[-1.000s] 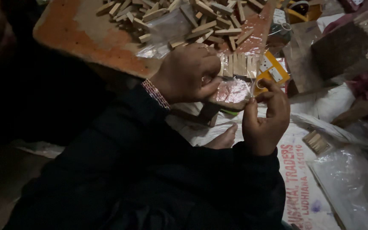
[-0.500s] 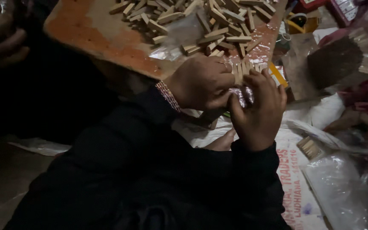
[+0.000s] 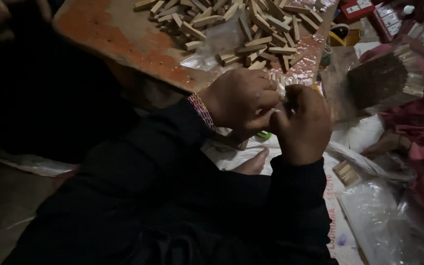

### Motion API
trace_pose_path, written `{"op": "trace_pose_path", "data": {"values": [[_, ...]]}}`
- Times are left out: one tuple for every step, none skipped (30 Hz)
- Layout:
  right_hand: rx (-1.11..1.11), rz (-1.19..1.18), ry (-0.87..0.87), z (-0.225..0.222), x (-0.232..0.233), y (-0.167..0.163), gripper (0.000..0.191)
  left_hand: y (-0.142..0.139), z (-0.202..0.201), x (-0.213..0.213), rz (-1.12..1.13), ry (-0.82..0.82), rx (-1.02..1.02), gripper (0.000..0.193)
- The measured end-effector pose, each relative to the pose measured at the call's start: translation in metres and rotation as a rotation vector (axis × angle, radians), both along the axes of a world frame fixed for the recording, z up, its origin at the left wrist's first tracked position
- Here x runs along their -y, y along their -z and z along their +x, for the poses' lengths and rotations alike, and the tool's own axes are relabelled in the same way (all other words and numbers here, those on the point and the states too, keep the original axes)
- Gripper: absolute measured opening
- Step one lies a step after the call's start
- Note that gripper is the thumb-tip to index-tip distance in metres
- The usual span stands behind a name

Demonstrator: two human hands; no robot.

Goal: The person sits on the floor and packs small wooden sticks into clear plastic bags. They pick sticks from a pile on a low table, place them into bags, and set the filled bags aside.

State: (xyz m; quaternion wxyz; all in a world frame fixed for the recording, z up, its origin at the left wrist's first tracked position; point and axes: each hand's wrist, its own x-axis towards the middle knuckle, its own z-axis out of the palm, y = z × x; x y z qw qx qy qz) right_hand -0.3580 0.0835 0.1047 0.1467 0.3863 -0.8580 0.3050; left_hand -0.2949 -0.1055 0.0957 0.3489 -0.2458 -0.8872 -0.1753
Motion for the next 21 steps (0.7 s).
{"op": "trace_pose_path", "data": {"values": [[-0.007, 0.002, 0.003, 0.0, 0.0003, -0.0002, 0.026, 0.0005, 0.0008, 0.0001, 0.01, -0.002, -0.01, 0.016], [-0.027, 0.013, -0.003, -0.0007, 0.0004, -0.0004, 0.027, 0.001, 0.0016, 0.0003, 0.021, -0.005, -0.021, 0.016], [-0.047, 0.025, -0.01, -0.0014, 0.0004, -0.0005, 0.027, 0.0012, 0.0026, 0.0002, 0.032, -0.009, -0.031, 0.016], [-0.067, 0.037, -0.017, -0.0022, 0.0005, -0.0004, 0.027, 0.0011, 0.0027, 0.0003, 0.042, -0.004, -0.008, 0.016], [-0.081, 0.027, -0.038, -0.0031, 0.0007, 0.0, 0.03, 0.0007, 0.0027, 0.0003, 0.052, 0.003, 0.014, 0.015], [-0.094, 0.017, -0.056, -0.004, 0.0008, 0.0005, 0.033, 0.0003, 0.0023, -0.0004, 0.061, 0.012, 0.038, 0.015], [-0.107, 0.007, -0.074, -0.0047, 0.0006, 0.0011, 0.036, -0.0003, 0.0017, -0.0012, 0.055, 0.014, 0.052, 0.016], [-0.11, 0.032, -0.047, -0.0063, 0.0022, 0.0021, 0.034, -0.001, 0.0011, -0.0018, 0.048, 0.016, 0.067, 0.017], [-0.112, 0.056, -0.021, -0.0083, 0.0051, 0.0033, 0.032, -0.0017, 0.0004, -0.0023, 0.039, 0.017, 0.08, 0.017], [-0.115, 0.08, 0.004, -0.0094, 0.0065, 0.0044, 0.031, -0.0022, 0.0009, -0.0015, 0.047, 0.034, 0.053, 0.015], [-0.118, 0.075, 0.012, -0.0095, 0.0068, 0.0055, 0.031, -0.0024, 0.0022, -0.0002, 0.054, 0.051, 0.024, 0.013], [-0.121, 0.07, 0.019, -0.0095, 0.0074, 0.0065, 0.032, -0.0026, 0.0028, 0.0009, 0.061, 0.069, -0.004, 0.013], [-0.124, 0.065, 0.027, -0.0094, 0.0074, 0.0071, 0.033, -0.0025, 0.003, 0.0018, 0.067, 0.067, 0.021, 0.013], [-0.121, 0.058, 0.032, -0.0091, 0.0076, 0.0077, 0.031, -0.002, 0.0033, 0.0024, 0.074, 0.066, 0.047, 0.013], [-0.119, 0.052, 0.037, -0.0083, 0.0083, 0.0085, 0.03, -0.0012, 0.0036, 0.0028, 0.082, 0.064, 0.074, 0.014], [-0.117, 0.045, 0.041, -0.0073, 0.0086, 0.0089, 0.029, -0.0001, 0.0034, 0.003, 0.088, 0.05, 0.08, 0.016], [-0.105, 0.044, 0.048, -0.0064, 0.0086, 0.0088, 0.029, 0.0011, 0.0025, 0.0031, 0.094, 0.037, 0.084, 0.017], [-0.093, 0.04, 0.054, -0.0054, 0.0087, 0.0088, 0.029, 0.0023, 0.0013, 0.0034, 0.099, 0.023, 0.087, 0.018], [-0.083, 0.037, 0.061, -0.0046, 0.0086, 0.0084, 0.03, 0.0036, -0.0003, 0.0034, 0.129, -0.023, 0.091, 0.019], [-0.09, 0.024, 0.054, -0.0035, 0.0084, 0.0082, 0.03, 0.005, -0.0017, 0.0031, 0.159, -0.069, 0.096, 0.02], [-0.097, 0.01, 0.047, -0.0022, 0.008, 0.008, 0.031, 0.0061, -0.0033, 0.0032, 0.189, -0.116, 0.1, 0.022]]}}
